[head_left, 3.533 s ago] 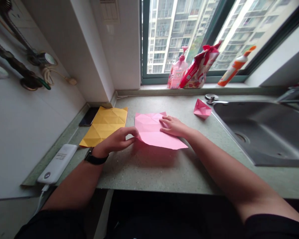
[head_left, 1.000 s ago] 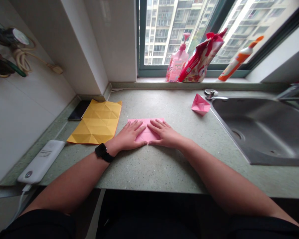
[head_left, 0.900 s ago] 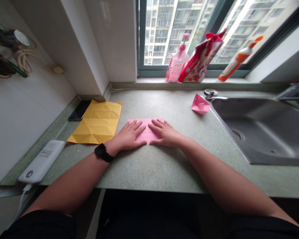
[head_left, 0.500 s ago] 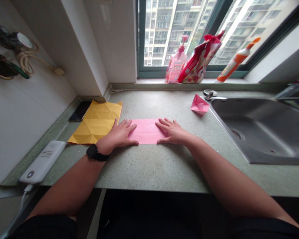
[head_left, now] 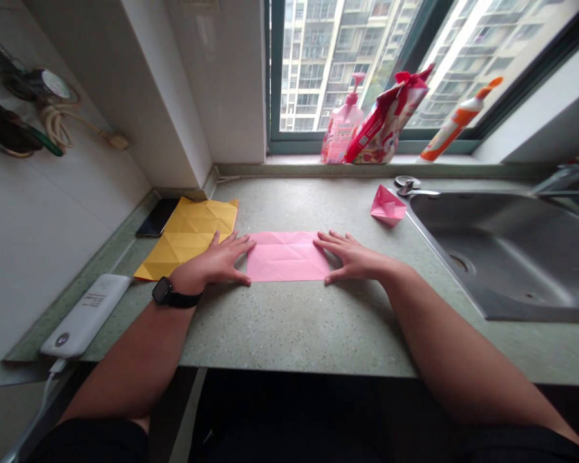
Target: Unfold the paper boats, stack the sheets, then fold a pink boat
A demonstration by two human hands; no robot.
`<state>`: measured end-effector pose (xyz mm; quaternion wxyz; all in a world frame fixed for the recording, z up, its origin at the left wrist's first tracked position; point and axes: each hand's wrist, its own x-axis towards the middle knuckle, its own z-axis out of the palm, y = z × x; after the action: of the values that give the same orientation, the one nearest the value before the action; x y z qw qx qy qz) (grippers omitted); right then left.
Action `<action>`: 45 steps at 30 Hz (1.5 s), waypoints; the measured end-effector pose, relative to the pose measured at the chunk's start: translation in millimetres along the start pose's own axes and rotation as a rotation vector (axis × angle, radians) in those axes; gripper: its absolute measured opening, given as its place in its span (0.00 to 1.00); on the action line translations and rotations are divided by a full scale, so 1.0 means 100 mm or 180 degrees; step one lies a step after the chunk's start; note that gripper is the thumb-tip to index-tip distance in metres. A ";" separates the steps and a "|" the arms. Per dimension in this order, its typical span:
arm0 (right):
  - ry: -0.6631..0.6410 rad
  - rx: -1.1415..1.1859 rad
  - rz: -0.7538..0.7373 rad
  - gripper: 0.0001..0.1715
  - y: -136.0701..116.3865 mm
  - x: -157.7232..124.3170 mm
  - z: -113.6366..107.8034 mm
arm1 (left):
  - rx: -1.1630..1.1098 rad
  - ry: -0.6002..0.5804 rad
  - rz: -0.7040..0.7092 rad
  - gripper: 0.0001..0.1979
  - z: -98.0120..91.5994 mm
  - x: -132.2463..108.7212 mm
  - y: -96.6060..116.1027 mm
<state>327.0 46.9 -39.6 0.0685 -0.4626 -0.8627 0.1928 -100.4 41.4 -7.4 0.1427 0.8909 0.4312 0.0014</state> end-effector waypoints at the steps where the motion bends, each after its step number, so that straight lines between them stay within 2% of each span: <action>1: 0.0066 0.0113 -0.0042 0.61 0.00 -0.01 -0.04 | 0.0007 0.0021 0.0034 0.50 -0.03 -0.02 -0.01; 4: 0.0555 0.0477 -0.0066 0.41 0.00 -0.01 -0.12 | -0.0002 0.0317 0.0189 0.46 -0.11 -0.05 0.02; 6: 0.0990 0.0540 0.0000 0.31 -0.01 0.02 -0.13 | -0.0112 0.0706 0.0333 0.41 -0.14 -0.04 0.11; 8: 0.1274 0.0450 0.0047 0.26 -0.03 0.05 -0.10 | -0.0303 0.1121 0.0474 0.35 -0.12 -0.01 0.24; 10: 0.1339 0.0369 0.0027 0.25 -0.05 0.09 -0.03 | -0.0472 0.1273 0.0643 0.31 -0.06 0.03 0.38; 13: 0.1225 0.0330 -0.0082 0.25 -0.06 0.14 0.07 | -0.0552 0.1057 0.0851 0.27 0.08 0.11 0.55; 16: 0.1103 0.0226 -0.0060 0.26 -0.07 0.20 0.14 | -0.0537 0.0752 0.0940 0.26 0.19 0.16 0.63; 20: 0.1056 0.0153 0.0116 0.29 -0.07 0.28 0.16 | -0.0587 0.0629 0.1059 0.24 0.21 0.20 0.65; 23: 0.1210 0.0310 0.0081 0.28 -0.09 0.29 0.12 | -0.0654 0.0572 0.1185 0.21 0.19 0.20 0.65; 29: 0.1309 0.0664 0.0121 0.25 -0.13 0.21 0.01 | -0.0634 0.0701 0.1235 0.20 0.18 0.17 0.63; 37: 0.1224 0.1730 0.0435 0.33 -0.23 0.18 -0.01 | -0.0816 0.0943 0.1407 0.17 0.17 0.17 0.66; 42: 0.1114 0.1737 0.0817 0.29 -0.28 0.17 0.00 | -0.0899 0.0867 0.1362 0.13 0.19 0.17 0.67; 45: 0.0929 0.1442 0.1088 0.24 -0.28 0.15 -0.03 | -0.0920 0.0855 0.1352 0.11 0.19 0.18 0.66</action>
<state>297.7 46.3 -27.0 0.2594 -0.5966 -0.6886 0.3204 -35.9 11.4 -11.1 0.2063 0.9235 0.2453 0.2107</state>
